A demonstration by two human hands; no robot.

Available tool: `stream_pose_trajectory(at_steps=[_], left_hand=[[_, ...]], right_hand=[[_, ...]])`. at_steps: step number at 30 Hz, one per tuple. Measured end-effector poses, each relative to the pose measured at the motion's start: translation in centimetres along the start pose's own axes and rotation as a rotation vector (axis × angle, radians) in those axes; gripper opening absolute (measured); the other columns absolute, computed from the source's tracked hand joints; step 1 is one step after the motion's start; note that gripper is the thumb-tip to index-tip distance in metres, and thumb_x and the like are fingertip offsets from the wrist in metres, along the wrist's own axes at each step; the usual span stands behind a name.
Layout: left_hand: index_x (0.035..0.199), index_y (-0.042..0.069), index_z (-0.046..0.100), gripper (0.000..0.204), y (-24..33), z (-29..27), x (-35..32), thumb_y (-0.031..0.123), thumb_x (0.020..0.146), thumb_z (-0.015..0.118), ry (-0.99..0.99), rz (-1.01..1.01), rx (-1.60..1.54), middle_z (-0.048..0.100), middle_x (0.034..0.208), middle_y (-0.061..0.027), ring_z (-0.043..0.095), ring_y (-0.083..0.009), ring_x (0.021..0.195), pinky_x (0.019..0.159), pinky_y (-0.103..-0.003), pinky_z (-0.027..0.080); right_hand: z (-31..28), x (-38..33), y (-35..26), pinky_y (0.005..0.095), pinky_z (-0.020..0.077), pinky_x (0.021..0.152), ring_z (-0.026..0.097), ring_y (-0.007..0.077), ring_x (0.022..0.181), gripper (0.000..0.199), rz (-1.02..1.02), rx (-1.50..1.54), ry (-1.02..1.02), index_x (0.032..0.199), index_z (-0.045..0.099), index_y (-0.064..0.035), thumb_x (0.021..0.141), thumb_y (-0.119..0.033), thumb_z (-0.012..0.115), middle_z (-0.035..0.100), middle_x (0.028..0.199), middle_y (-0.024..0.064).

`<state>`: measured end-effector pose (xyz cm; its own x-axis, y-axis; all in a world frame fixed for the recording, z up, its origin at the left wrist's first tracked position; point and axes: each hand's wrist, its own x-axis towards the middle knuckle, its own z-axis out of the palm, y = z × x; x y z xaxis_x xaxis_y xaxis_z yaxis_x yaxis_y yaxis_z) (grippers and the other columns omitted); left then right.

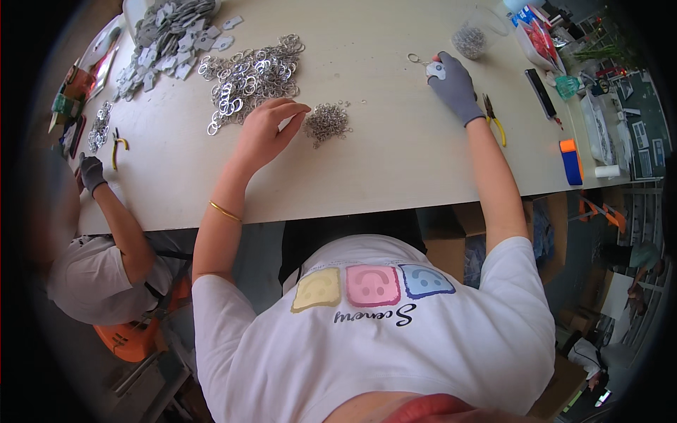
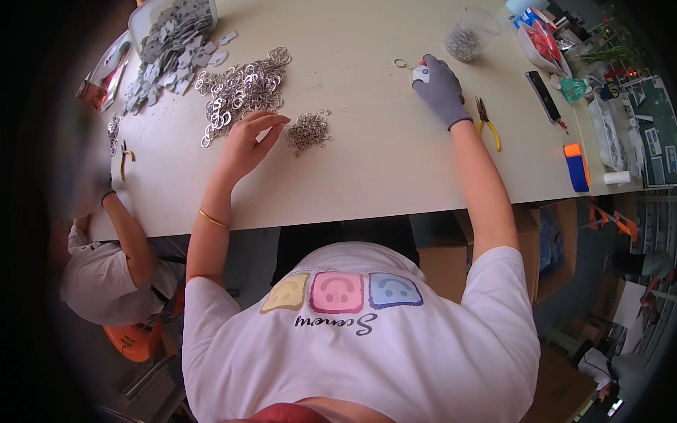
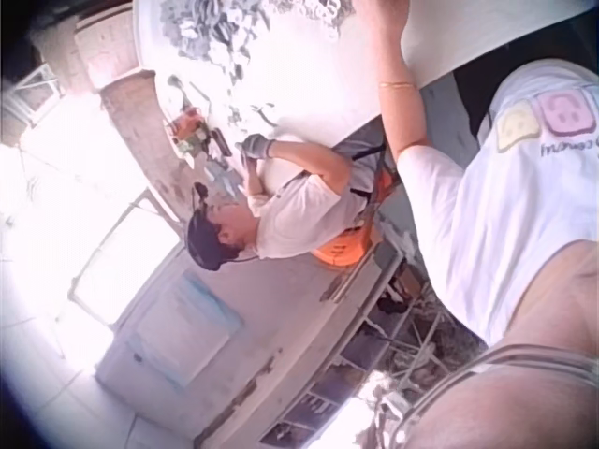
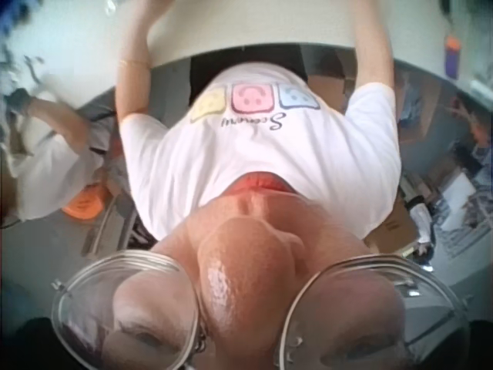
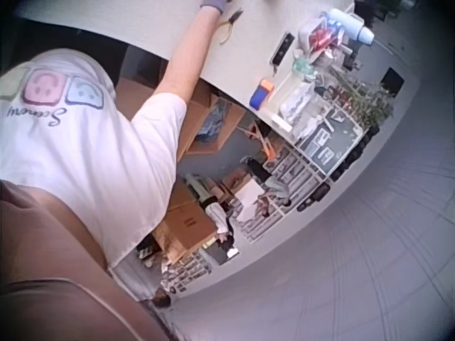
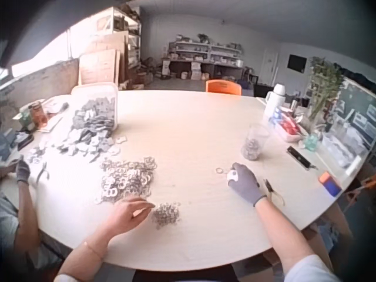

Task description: Attaching metal keyrings to small plastic tags using pliers.

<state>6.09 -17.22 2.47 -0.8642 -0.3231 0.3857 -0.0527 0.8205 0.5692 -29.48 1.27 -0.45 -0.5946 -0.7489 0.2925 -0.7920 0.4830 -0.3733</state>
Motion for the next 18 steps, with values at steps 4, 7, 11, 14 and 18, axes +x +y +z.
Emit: stream_pose_trajectory(at_steps=[4, 7, 11, 14, 18], left_hand=[[0.095, 0.007, 0.07, 0.012, -0.4, -0.3, -0.2, 0.007, 0.086, 0.061, 0.028, -0.088, -0.017, 0.065, 0.087, -0.0074, 0.062, -0.0252, 0.075, 0.065, -0.034, 0.051], [0.094, 0.008, 0.07, 0.012, -1.4, -0.3, -0.1, 0.008, 0.086, 0.062, 0.18, -0.244, -0.033, 0.066, 0.087, -0.0064, 0.062, -0.0245, 0.074, 0.064, -0.034, 0.051], [0.095, 0.011, 0.07, 0.015, -3.1, -0.4, -0.4, 0.009, 0.081, 0.066, 0.236, -0.284, 0.163, 0.065, 0.092, -0.0056, 0.061, -0.0249, 0.086, 0.077, -0.035, 0.05], [0.098, 0.012, 0.07, 0.019, -2.9, -0.8, -0.9, 0.011, 0.079, 0.068, 0.251, -0.223, 0.363, 0.064, 0.098, -0.0051, 0.058, -0.026, 0.095, 0.084, -0.037, 0.048], [0.099, 0.012, 0.069, 0.021, -3.4, -0.5, -0.6, 0.013, 0.078, 0.069, 0.23, -0.242, 0.301, 0.064, 0.1, -0.0058, 0.057, -0.0265, 0.097, 0.085, -0.037, 0.047]], right_hand=[[-1.3, 0.5, 3.8, 0.0399, 0.0493, 0.082, 0.062, 0.0304, 0.096, 0.041, 0.009, -0.073, 0.073, 0.11, 0.057, -0.0084, 0.073, -0.019, 0.071, 0.063, 0.107, 0.0126], [-1.8, 0.7, 4.9, 0.0384, 0.0483, 0.084, 0.061, 0.0297, 0.096, 0.042, -0.03, -0.325, 0.228, 0.112, 0.059, -0.0079, 0.074, -0.019, 0.072, 0.063, 0.108, 0.0111], [-1.4, 0.0, -1.1, 0.036, 0.0462, 0.088, 0.06, 0.0283, 0.097, 0.036, -0.257, 0.042, 0.353, 0.11, 0.063, -0.0082, 0.076, -0.016, 0.071, 0.065, 0.105, 0.0094], [-0.1, -1.4, -10.5, 0.0365, 0.0474, 0.083, 0.059, 0.0275, 0.094, 0.026, -0.458, 0.309, -0.02, 0.105, 0.066, -0.0102, 0.078, -0.014, 0.068, 0.064, 0.104, 0.0077], [2.8, -1.4, -16.8, 0.0376, 0.0488, 0.08, 0.06, 0.0281, 0.093, 0.027, -0.626, 0.36, -0.125, 0.105, 0.066, -0.0096, 0.079, -0.016, 0.068, 0.064, 0.102, 0.0064]])
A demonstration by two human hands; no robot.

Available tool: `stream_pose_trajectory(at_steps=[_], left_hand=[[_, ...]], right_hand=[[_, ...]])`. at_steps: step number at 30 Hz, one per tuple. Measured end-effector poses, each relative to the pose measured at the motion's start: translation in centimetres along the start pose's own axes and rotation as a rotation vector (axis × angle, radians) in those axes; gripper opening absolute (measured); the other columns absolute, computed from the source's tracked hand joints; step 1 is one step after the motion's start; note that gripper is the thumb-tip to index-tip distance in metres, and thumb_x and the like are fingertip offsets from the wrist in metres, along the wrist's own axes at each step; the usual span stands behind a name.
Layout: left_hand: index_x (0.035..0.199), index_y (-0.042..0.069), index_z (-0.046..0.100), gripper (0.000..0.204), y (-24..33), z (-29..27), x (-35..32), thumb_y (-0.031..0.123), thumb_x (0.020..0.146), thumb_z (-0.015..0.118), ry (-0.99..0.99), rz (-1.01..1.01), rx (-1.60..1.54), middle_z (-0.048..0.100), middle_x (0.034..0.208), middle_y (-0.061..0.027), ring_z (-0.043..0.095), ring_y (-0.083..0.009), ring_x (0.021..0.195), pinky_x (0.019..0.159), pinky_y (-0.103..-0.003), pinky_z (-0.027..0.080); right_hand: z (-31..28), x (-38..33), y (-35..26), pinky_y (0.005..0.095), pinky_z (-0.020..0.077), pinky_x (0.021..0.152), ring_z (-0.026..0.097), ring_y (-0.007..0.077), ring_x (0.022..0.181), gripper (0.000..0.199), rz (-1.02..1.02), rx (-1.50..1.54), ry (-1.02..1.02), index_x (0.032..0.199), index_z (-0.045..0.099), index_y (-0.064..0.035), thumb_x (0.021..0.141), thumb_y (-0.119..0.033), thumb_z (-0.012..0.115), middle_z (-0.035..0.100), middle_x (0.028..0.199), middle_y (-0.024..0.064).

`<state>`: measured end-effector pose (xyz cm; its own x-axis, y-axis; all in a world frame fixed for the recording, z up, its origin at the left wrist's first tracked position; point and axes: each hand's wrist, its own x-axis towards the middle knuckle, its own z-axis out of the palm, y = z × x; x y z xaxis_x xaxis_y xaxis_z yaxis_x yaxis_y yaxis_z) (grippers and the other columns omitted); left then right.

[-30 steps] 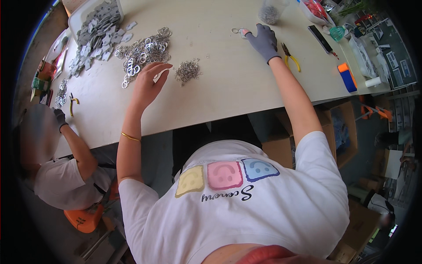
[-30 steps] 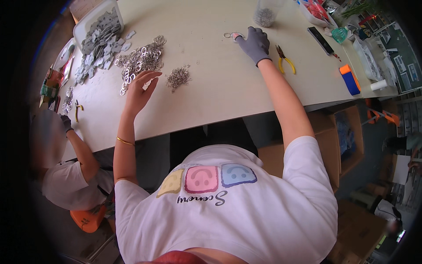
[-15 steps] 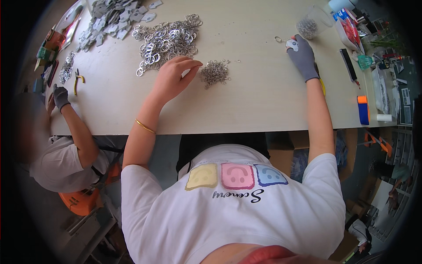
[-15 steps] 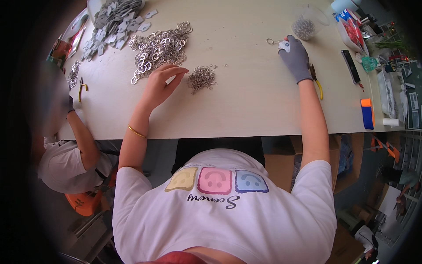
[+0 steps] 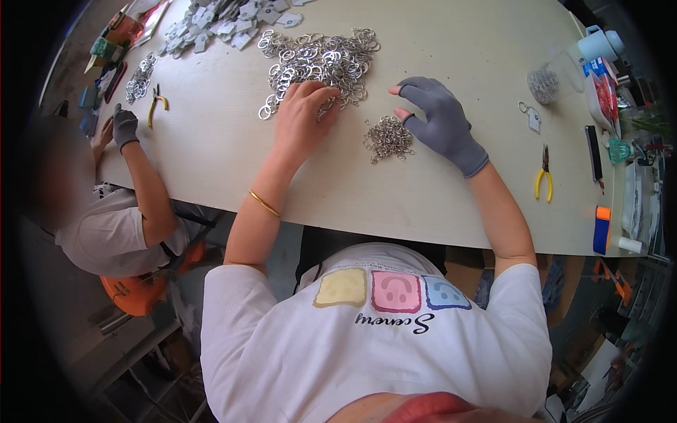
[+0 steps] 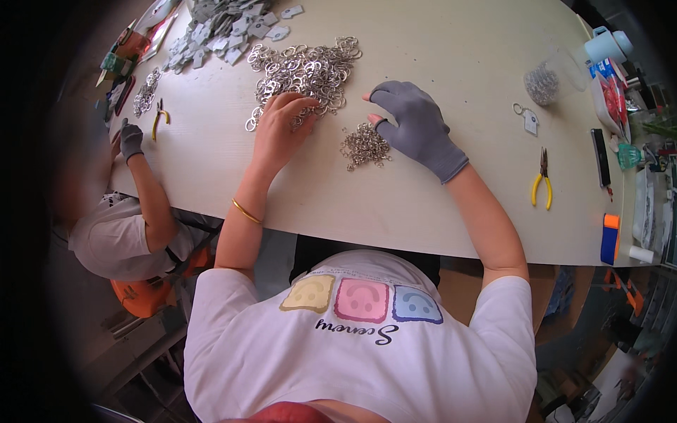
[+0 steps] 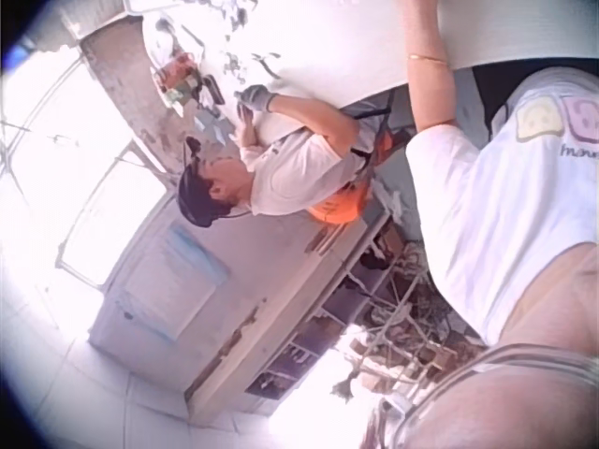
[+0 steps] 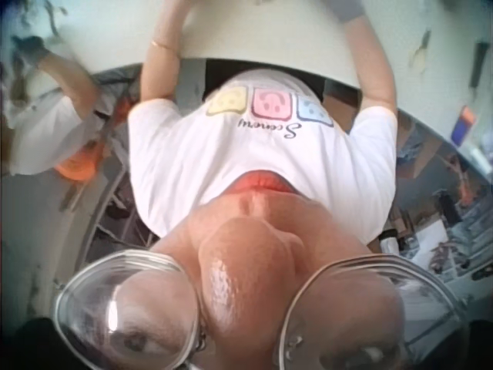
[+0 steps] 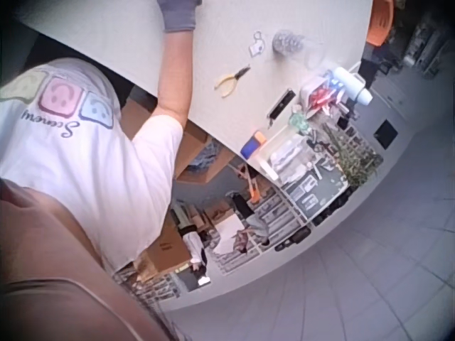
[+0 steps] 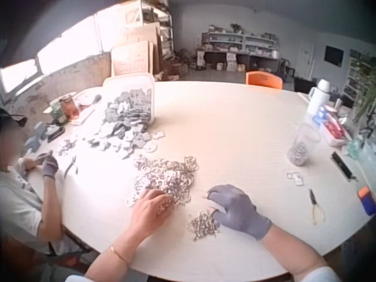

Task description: Attaching metal keyrings to small plastic tags using pliers.

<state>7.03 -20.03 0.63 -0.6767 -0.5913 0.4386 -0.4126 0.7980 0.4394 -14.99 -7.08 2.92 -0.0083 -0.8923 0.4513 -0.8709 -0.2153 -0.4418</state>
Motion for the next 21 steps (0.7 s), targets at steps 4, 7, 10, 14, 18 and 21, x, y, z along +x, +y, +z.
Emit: stream_pose_trajectory(at_steps=[4, 7, 10, 14, 18, 21], left_hand=[[0.104, 0.012, 0.069, 0.024, 0.6, -1.3, 0.2, 0.012, 0.08, 0.068, -0.007, -0.082, -0.105, 0.063, 0.105, -0.0073, 0.057, -0.0268, 0.103, 0.091, -0.038, 0.045], [0.111, 0.013, 0.067, 0.03, -1.2, -3.5, 1.5, 0.014, 0.081, 0.069, -0.036, -0.042, -0.235, 0.062, 0.111, -0.0083, 0.056, -0.0277, 0.108, 0.093, -0.038, 0.045], [0.13, 0.017, 0.054, 0.055, -7.6, -6.0, 5.2, 0.028, 0.08, 0.073, 0.169, -0.009, 0.061, 0.05, 0.131, -0.0148, 0.047, -0.0339, 0.122, 0.099, -0.042, 0.041], [0.148, 0.019, 0.03, 0.104, -21.5, -6.7, 9.2, 0.069, 0.067, 0.07, 0.362, -0.231, 0.357, 0.025, 0.147, -0.0292, 0.023, -0.0446, 0.138, 0.111, -0.053, 0.02], [0.147, 0.019, 0.035, 0.101, -26.3, -5.0, 14.6, 0.078, 0.069, 0.06, 0.372, -0.397, 0.387, 0.025, 0.151, -0.0252, 0.02, -0.0446, 0.14, 0.11, -0.056, 0.019], [0.145, 0.019, 0.038, 0.092, -28.0, -4.6, 18.4, 0.074, 0.074, 0.059, 0.367, -0.274, 0.279, 0.029, 0.149, -0.0244, 0.024, -0.0405, 0.14, 0.112, -0.05, 0.021]], right_hand=[[0.8, 2.0, 1.1, 0.0371, 0.0488, 0.08, 0.06, 0.0272, 0.094, 0.028, 0.004, 0.014, 0.046, 0.106, 0.066, -0.0088, 0.079, -0.016, 0.067, 0.064, 0.105, 0.0072], [0.6, 2.3, 2.5, 0.0354, 0.0487, 0.078, 0.06, 0.0253, 0.094, 0.032, 0.035, -0.004, 0.086, 0.11, 0.065, -0.0072, 0.079, -0.014, 0.069, 0.064, 0.106, 0.0091], [-0.2, 2.9, 3.2, 0.0325, 0.049, 0.079, 0.058, 0.0228, 0.1, 0.05, 0.243, 0.068, 0.053, 0.125, 0.057, -0.0072, 0.078, -0.015, 0.074, 0.059, 0.115, 0.0089], [3.2, 9.5, 1.7, 0.0381, 0.0427, 0.096, 0.047, 0.0281, 0.12, 0.077, 0.076, 0.178, 0.054, 0.141, 0.039, -0.01, 0.076, -0.028, 0.077, 0.044, 0.132, 0.0138], [10.3, 20.4, 2.1, 0.0481, 0.0295, 0.108, 0.029, 0.0423, 0.132, 0.111, -0.155, 0.058, 0.015, 0.15, 0.017, -0.0126, 0.067, -0.056, 0.077, 0.026, 0.143, 0.0217], [15.6, 29.3, 2.1, 0.0487, 0.0289, 0.109, 0.03, 0.0445, 0.13, 0.111, -0.14, 0.09, 0.078, 0.149, 0.018, -0.0112, 0.066, -0.056, 0.078, 0.024, 0.143, 0.0248]])
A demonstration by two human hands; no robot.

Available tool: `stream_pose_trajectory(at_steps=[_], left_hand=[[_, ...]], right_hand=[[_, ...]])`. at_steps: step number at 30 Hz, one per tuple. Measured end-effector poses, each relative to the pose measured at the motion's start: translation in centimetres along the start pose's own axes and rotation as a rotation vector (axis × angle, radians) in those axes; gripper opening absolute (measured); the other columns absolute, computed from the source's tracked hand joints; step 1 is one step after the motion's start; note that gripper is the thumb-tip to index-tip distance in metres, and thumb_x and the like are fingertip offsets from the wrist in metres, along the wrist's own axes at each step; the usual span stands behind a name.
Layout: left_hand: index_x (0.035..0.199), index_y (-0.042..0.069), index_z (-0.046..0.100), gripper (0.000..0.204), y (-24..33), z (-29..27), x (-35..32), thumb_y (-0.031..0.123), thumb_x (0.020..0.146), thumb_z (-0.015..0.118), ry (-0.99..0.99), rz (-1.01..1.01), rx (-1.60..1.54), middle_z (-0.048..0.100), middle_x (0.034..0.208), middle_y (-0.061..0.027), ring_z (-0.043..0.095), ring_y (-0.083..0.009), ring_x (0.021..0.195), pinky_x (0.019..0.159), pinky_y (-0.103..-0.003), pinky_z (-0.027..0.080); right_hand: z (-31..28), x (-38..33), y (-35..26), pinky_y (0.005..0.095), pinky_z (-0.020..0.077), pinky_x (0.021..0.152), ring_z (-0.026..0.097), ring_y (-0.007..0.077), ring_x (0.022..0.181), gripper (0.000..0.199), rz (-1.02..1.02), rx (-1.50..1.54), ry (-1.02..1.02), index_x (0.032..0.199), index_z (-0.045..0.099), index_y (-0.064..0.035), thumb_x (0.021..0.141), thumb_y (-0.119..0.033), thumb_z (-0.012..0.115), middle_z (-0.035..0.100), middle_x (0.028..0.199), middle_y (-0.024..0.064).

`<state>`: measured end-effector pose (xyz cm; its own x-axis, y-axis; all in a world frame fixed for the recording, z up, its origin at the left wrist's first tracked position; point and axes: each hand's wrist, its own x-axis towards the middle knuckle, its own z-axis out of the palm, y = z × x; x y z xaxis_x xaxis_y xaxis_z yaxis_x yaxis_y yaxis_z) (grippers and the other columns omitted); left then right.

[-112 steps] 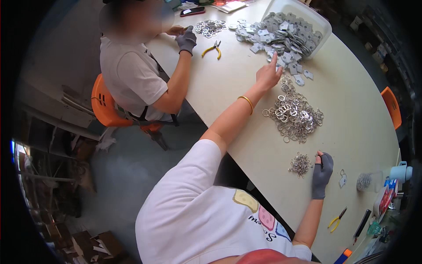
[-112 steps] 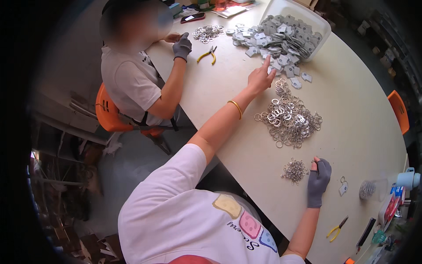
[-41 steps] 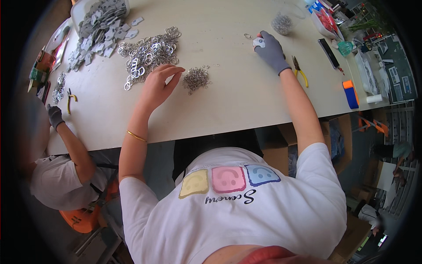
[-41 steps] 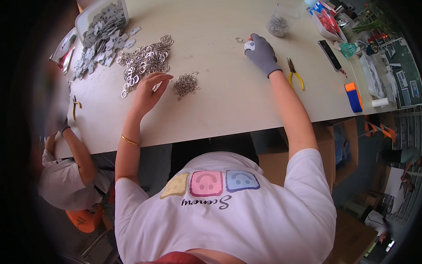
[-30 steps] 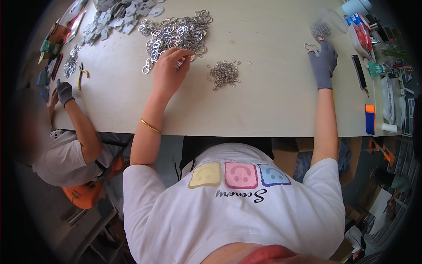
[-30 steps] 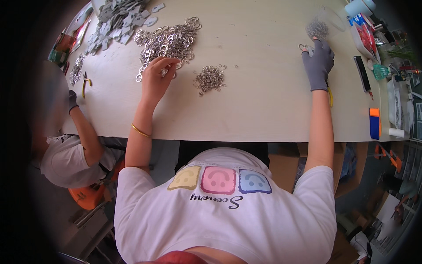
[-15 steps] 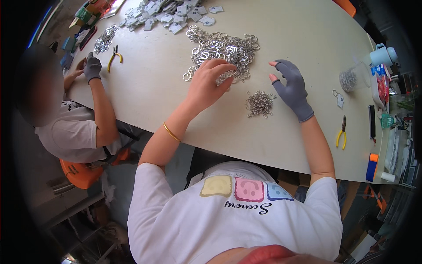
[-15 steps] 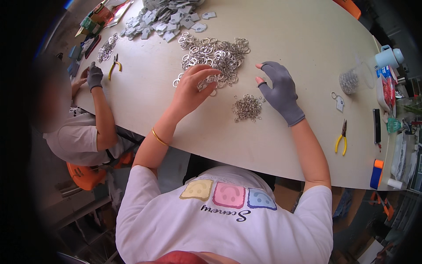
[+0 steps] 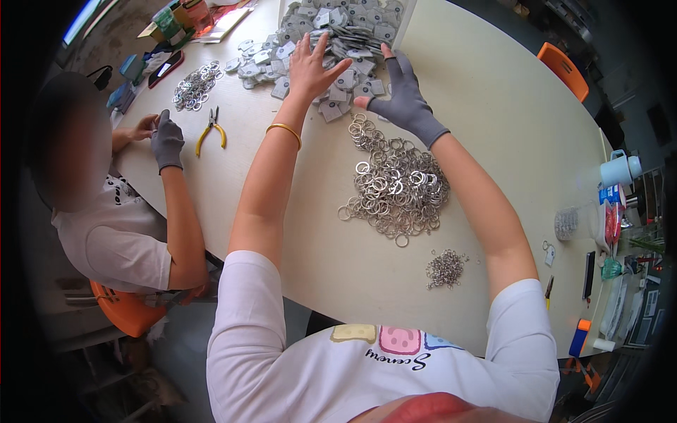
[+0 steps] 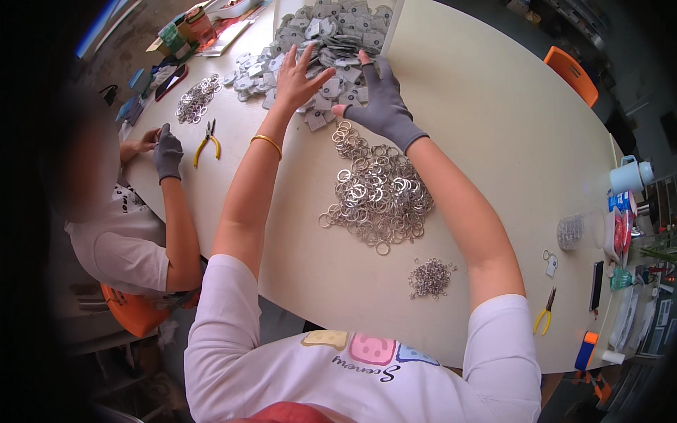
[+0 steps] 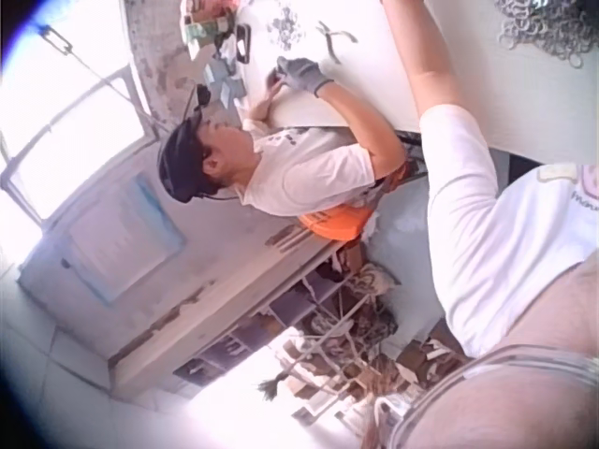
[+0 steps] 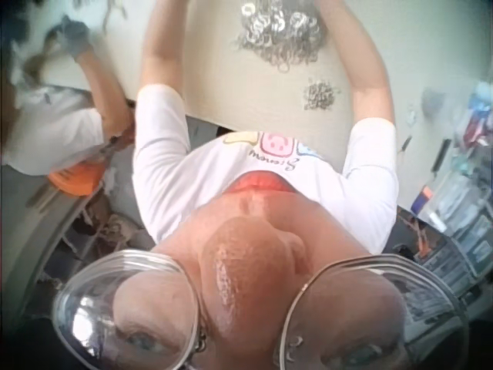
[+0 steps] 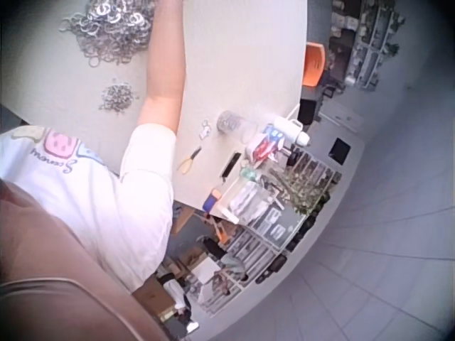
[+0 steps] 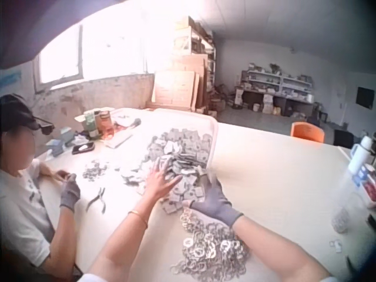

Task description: Attaching metal keyrings to small plastic tags using pliers.

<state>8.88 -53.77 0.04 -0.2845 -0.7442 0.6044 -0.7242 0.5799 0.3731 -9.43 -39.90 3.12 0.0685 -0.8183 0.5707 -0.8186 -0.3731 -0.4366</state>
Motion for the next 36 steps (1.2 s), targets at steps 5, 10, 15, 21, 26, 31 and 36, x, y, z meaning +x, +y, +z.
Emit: stream_pose_trajectory(at_steps=[5, 10, 15, 21, 26, 31, 36], left_hand=[[0.143, 0.025, 0.042, 0.086, -1.0, 2.5, 5.5, 0.077, 0.076, 0.051, 0.032, -0.032, 0.007, 0.033, 0.15, -0.0181, 0.022, -0.0373, 0.142, 0.115, -0.05, 0.016], [0.144, 0.031, 0.04, 0.089, -2.0, 2.7, 6.8, 0.086, 0.074, 0.036, -0.273, -0.145, 0.162, 0.033, 0.152, -0.0038, 0.016, -0.0334, 0.144, 0.111, -0.063, 0.008], [0.134, 0.026, 0.053, 0.066, -2.0, 2.4, 5.3, 0.069, 0.086, 0.04, -0.131, -0.078, -0.011, 0.05, 0.139, -0.0063, 0.04, -0.0253, 0.134, 0.107, -0.058, 0.021], [0.123, 0.025, 0.062, 0.05, -0.5, 2.5, 3.5, 0.058, 0.089, 0.046, 0.052, -0.136, -0.112, 0.061, 0.123, -0.0062, 0.058, -0.0258, 0.111, 0.096, -0.043, 0.039], [0.118, 0.023, 0.065, 0.048, -0.7, 1.5, 3.1, 0.058, 0.089, 0.048, 0.057, -0.211, -0.328, 0.063, 0.117, -0.0071, 0.063, -0.0273, 0.102, 0.083, -0.037, 0.049], [0.114, 0.021, 0.066, 0.043, 0.7, 2.6, 4.3, 0.052, 0.085, 0.06, 0.169, -0.029, -0.525, 0.062, 0.114, -0.008, 0.06, -0.0284, 0.104, 0.085, -0.037, 0.048], [0.104, 0.019, 0.069, 0.037, 2.4, 2.7, 4.2, 0.047, 0.081, 0.067, 0.354, -0.133, -0.549, 0.062, 0.108, -0.0052, 0.057, -0.0268, 0.102, 0.089, -0.037, 0.044]], right_hand=[[6.4, 7.4, 4.7, 0.0484, 0.0301, 0.108, 0.033, 0.0432, 0.128, 0.104, 0.293, 0.063, 0.093, 0.148, 0.021, -0.0103, 0.071, -0.055, 0.074, 0.025, 0.144, 0.0255], [10.8, 7.2, 2.4, 0.0495, 0.0341, 0.103, 0.036, 0.0469, 0.121, 0.087, 0.506, -0.296, 0.24, 0.142, 0.037, -0.0111, 0.072, -0.05, 0.072, 0.027, 0.143, 0.0257], [12.5, 7.9, 2.0, 0.0516, 0.0363, 0.096, 0.041, 0.0451, 0.113, 0.076, 0.464, -0.168, 0.356, 0.133, 0.041, -0.0074, 0.071, -0.039, 0.073, 0.036, 0.131, 0.0269], [13.3, 9.3, 1.6, 0.0422, 0.0431, 0.093, 0.048, 0.0359, 0.115, 0.076, 0.811, 0.334, 0.725, 0.132, 0.041, -0.0033, 0.07, -0.026, 0.078, 0.046, 0.126, 0.0236], [12.6, 10.0, 2.2, 0.0353, 0.0509, 0.081, 0.059, 0.0251, 0.099, 0.062, 0.887, 1.188, 0.514, 0.129, 0.045, -0.0038, 0.076, -0.019, 0.074, 0.058, 0.116, 0.0147], [14.3, 11.4, 5.1, 0.031, 0.0522, 0.071, 0.062, 0.0175, 0.087, 0.033, 0.694, 1.819, 0.332, 0.116, 0.051, -0.0077, 0.088, -0.019, 0.063, 0.062, 0.105, 0.0074], [15.9, 12.1, 4.6, 0.0311, 0.0519, 0.071, 0.061, 0.0184, 0.086, 0.027, 0.595, 1.727, 0.475, 0.114, 0.053, -0.0124, 0.093, -0.028, 0.058, 0.061, 0.101, 0.0058]])
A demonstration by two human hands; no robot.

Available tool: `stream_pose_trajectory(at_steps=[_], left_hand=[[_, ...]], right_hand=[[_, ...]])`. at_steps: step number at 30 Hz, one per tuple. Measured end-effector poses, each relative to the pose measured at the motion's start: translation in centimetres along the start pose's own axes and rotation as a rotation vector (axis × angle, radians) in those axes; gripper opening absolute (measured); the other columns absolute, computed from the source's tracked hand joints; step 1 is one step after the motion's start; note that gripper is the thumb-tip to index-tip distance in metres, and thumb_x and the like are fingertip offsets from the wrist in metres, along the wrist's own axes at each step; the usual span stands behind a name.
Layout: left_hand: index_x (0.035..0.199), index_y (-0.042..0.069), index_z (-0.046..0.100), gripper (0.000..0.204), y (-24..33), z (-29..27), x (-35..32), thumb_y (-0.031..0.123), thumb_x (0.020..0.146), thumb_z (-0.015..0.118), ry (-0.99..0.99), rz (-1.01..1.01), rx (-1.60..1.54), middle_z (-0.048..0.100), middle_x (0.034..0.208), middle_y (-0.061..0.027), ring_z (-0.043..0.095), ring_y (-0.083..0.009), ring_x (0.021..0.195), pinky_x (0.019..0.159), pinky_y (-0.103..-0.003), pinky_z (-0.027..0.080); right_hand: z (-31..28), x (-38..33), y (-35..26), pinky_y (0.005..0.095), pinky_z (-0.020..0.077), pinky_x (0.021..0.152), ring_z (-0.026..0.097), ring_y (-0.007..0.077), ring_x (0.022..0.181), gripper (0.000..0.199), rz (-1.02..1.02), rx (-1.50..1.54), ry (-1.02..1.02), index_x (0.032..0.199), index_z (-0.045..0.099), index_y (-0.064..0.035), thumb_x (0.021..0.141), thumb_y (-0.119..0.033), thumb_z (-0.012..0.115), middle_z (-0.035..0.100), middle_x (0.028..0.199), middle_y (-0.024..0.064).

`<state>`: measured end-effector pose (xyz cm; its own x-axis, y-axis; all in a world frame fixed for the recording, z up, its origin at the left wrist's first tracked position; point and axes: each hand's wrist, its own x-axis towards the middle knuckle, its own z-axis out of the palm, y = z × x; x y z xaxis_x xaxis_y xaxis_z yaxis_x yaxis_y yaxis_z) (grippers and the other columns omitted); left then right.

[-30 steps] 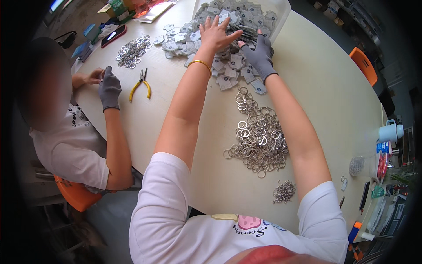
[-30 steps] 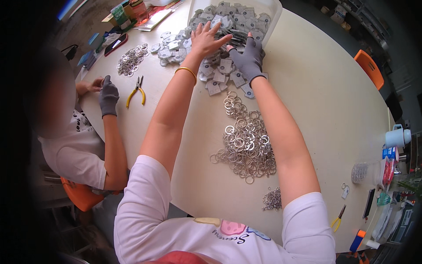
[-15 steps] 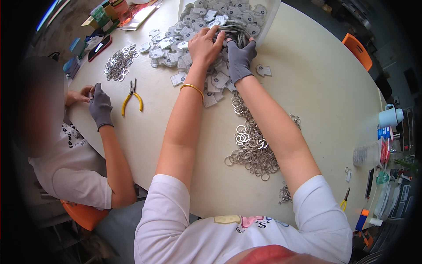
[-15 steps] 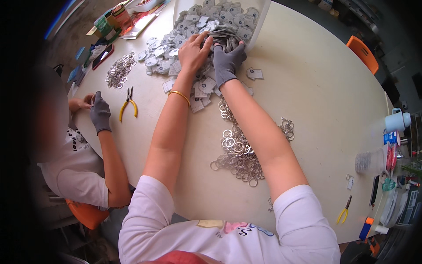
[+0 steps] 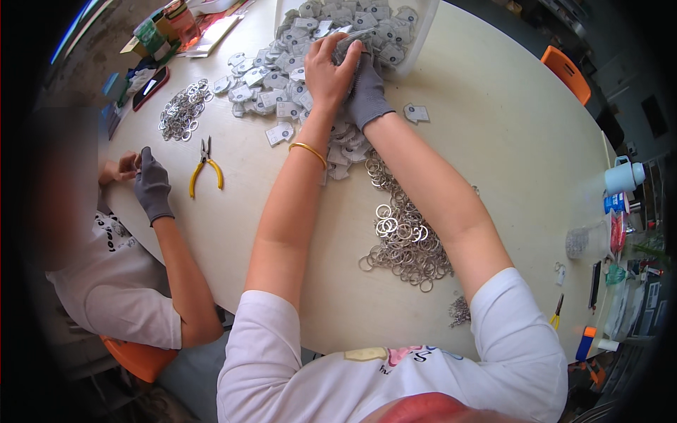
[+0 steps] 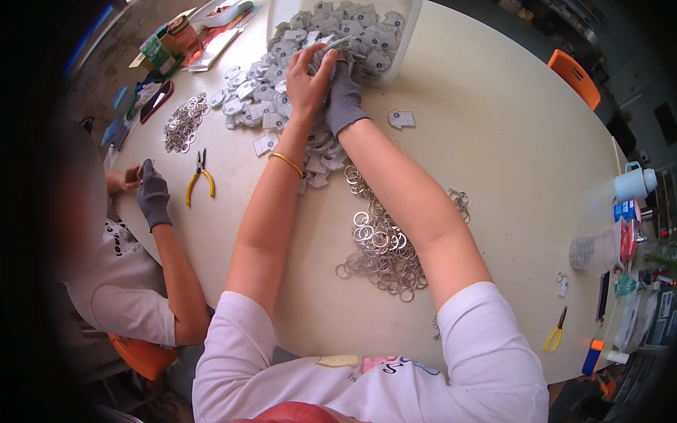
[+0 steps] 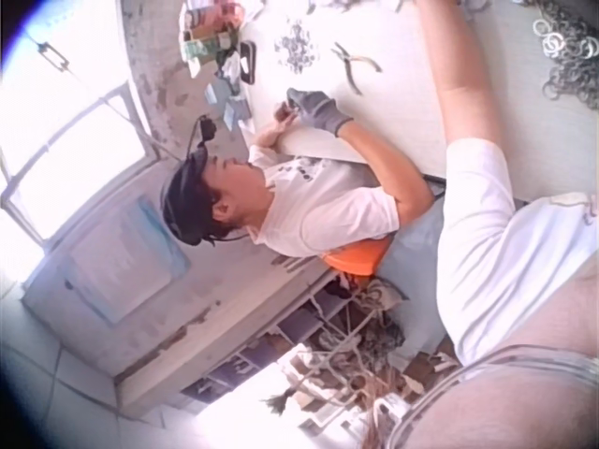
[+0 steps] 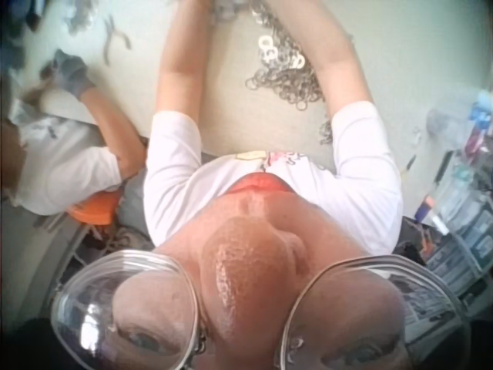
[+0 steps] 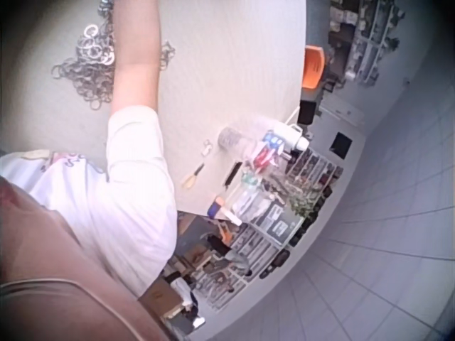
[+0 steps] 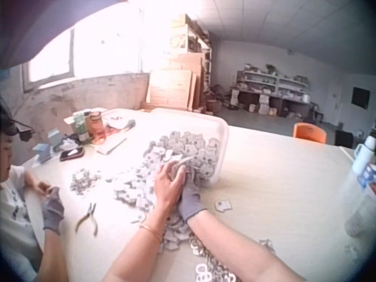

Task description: Attaching metal keyrings to small plastic tags using pliers.

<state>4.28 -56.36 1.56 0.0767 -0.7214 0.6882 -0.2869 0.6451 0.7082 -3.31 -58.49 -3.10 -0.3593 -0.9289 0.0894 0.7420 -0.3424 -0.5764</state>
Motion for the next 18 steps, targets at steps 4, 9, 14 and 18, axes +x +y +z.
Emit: stream_pose_trajectory(at_steps=[4, 9, 14, 18], left_hand=[[0.098, 0.018, 0.072, 0.032, -0.1, -1.2, 0.0, 0.043, 0.078, 0.072, 0.12, 0.014, -0.013, 0.062, 0.105, -0.0029, 0.056, -0.0248, 0.101, 0.089, -0.036, 0.043], [0.092, 0.016, 0.073, 0.026, 1.8, -1.0, 1.6, 0.034, 0.074, 0.078, 0.23, 0.104, -0.197, 0.063, 0.1, -0.0022, 0.057, -0.0225, 0.098, 0.089, -0.035, 0.043], [0.096, 0.011, 0.074, 0.023, 4.9, -2.4, 4.4, 0.026, 0.079, 0.076, 0.214, 0.272, -0.099, 0.062, 0.096, -0.0057, 0.058, -0.0189, 0.097, 0.087, -0.031, 0.045], [0.099, 0.001, 0.07, 0.03, 15.0, 1.0, 4.8, 0.022, 0.079, 0.074, 0.115, 0.316, -0.197, 0.065, 0.097, -0.0159, 0.063, -0.0296, 0.092, 0.084, -0.035, 0.048]], right_hand=[[2.9, -2.1, 0.4, 0.0307, 0.0525, 0.07, 0.062, 0.0179, 0.083, 0.024, 0.116, 0.148, -0.03, 0.106, 0.06, -0.0118, 0.092, -0.031, 0.06, 0.063, 0.098, 0.0039], [5.8, -3.1, -2.1, 0.0311, 0.0549, 0.069, 0.065, 0.0186, 0.08, 0.018, -0.058, 0.139, -0.016, 0.102, 0.064, -0.009, 0.091, -0.023, 0.063, 0.066, 0.095, 0.0032], [9.5, -4.2, -4.5, 0.0333, 0.0558, 0.069, 0.066, 0.0205, 0.08, 0.018, -0.083, 0.224, -0.056, 0.103, 0.063, -0.0089, 0.091, -0.022, 0.063, 0.066, 0.095, 0.0052], [5.0, 2.3, -10.0, 0.0376, 0.0288, 0.111, 0.041, 0.0217, 0.128, 0.046, -0.106, 0.32, -0.758, 0.136, 0.041, -0.0124, 0.102, -0.042, 0.032, 0.045, 0.137, 0.0087]])
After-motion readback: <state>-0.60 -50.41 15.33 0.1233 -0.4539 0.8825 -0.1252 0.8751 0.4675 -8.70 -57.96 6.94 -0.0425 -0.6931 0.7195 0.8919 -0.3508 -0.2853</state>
